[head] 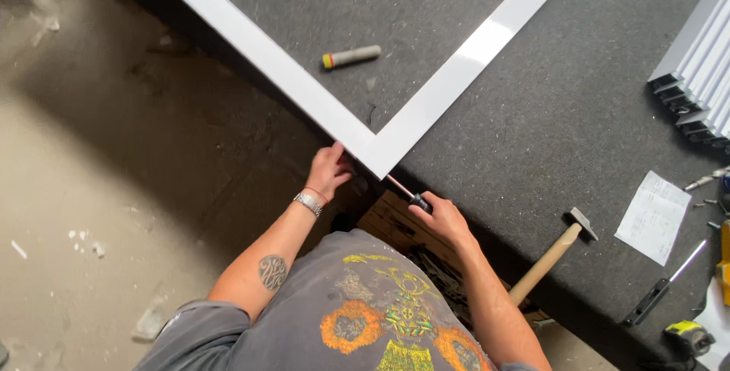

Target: The person picks up a screw from the floor, aligns two white frame pieces on a workbench, and uses a screwdriver to secure them at a corner.

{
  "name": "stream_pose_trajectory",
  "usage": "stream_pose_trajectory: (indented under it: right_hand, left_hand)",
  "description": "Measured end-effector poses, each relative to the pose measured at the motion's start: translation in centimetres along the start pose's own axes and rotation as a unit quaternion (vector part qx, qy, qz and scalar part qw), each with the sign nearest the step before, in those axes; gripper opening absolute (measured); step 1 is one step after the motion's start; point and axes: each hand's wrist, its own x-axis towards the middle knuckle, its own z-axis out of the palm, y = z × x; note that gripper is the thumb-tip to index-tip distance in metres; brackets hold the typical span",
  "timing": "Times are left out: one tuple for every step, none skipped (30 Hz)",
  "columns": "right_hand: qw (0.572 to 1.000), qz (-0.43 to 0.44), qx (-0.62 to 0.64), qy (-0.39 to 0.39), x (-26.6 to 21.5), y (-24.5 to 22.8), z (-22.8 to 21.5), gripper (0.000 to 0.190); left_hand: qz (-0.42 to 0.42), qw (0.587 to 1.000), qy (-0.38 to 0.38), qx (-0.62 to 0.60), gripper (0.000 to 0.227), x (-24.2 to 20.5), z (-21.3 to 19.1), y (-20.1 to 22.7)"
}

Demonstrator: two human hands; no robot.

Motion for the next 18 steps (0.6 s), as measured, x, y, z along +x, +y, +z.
stream_pose_trajectory:
  right_hand:
    - [1.0, -0.006, -0.013, 0.008, 0.2, 0.4, 0.3, 0.039]
    - [1.0, -0.011, -0.019, 0.004, -0.1, 0.2, 0.2, 0.039]
    - [0.999, -0.012, -0.03, 0.016, -0.6, 0.0, 0.0, 0.038]
    - [0.999, -0.014, -0.038, 0.03, -0.8, -0.4, 0.0, 0.036]
    - [0.999, -0.02, -0.04, 0.027, -0.5, -0.1, 0.3, 0.036]
    - [0.998, -0.02, -0.041, 0.035, -0.3, 0.2, 0.6, 0.038]
    - [0.998, -0.019, -0.043, 0.043, 0.0, 0.6, 1.0, 0.039]
    - [0.998, -0.02, -0.043, 0.041, -0.4, 0.6, 1.1, 0.039]
    - [0.998, -0.01, -0.037, 0.042, -0.6, 0.7, 1.2, 0.039]
    - [0.998, -0.003, -0.032, 0.044, -0.7, 0.4, 1.2, 0.039]
    - [0.999, -0.005, -0.033, 0.044, -0.5, 0.4, 1.3, 0.039]
    - [0.998, -0.005, -0.033, 0.045, -0.5, 0.6, 1.4, 0.039]
    - [0.998, -0.005, -0.034, 0.046, -0.5, 0.8, 1.5, 0.039]
    - [0.998, -0.009, -0.036, 0.047, -0.1, 1.2, 1.8, 0.039]
    - [0.996, -0.039, -0.049, 0.062, 0.4, 1.6, 2.1, 0.041]
    - [0.993, -0.066, -0.06, 0.077, 0.5, 2.1, 2.5, 0.043]
    - [0.993, -0.067, -0.062, 0.077, 0.6, 2.1, 2.7, 0.043]
    - [0.988, -0.066, -0.093, 0.108, 0.7, 2.2, 2.9, 0.043]
  left_hand:
    - [-0.104, 0.986, -0.081, -0.098, 0.061, -1.4, 0.7, -0.5]
    - [-0.102, 0.987, -0.075, -0.103, 0.061, -0.7, 1.5, -1.3]
    - [-0.103, 0.984, -0.066, -0.127, 0.054, 0.1, 2.3, -2.1]
    - [-0.103, 0.982, -0.058, -0.147, 0.048, 1.1, 3.0, -2.5]
    - [-0.098, 0.983, -0.053, -0.149, 0.048, 2.3, 3.5, -4.2]
    - [-0.085, 0.984, -0.043, -0.153, 0.055, 3.5, 4.1, -5.9]
    - [-0.072, 0.984, -0.033, -0.157, 0.063, 4.9, 4.7, -7.5]
    - [-0.072, 0.984, -0.031, -0.157, 0.063, 6.1, 4.6, -8.8]
    - [-0.073, 0.985, -0.004, -0.155, 0.064, 7.4, 4.5, -10.0]
    - [-0.072, 0.985, 0.023, -0.153, 0.065, 8.9, 4.3, -10.9]
    - [-0.07, 0.985, 0.024, -0.154, 0.065, 9.6, 4.3, -11.1]
    - [-0.065, 0.985, 0.039, -0.155, 0.066, 10.1, 4.3, -11.6]
    - [-0.059, 0.985, 0.053, -0.156, 0.067, 10.6, 4.3, -12.1]
    - [-0.055, 0.984, 0.054, -0.159, 0.067, 8.9, 5.3, -10.9]
    - [-0.029, 0.98, 0.084, -0.18, 0.067, 7.3, 6.3, -9.8]
    - [-0.006, 0.974, 0.112, -0.199, 0.068, 5.3, 7.3, -8.8]
    - [-0.005, 0.973, 0.112, -0.2, 0.068, 4.7, 7.7, -8.1]
    - [0.008, 0.97, 0.13, -0.203, 0.067, 4.0, 8.3, -7.5]
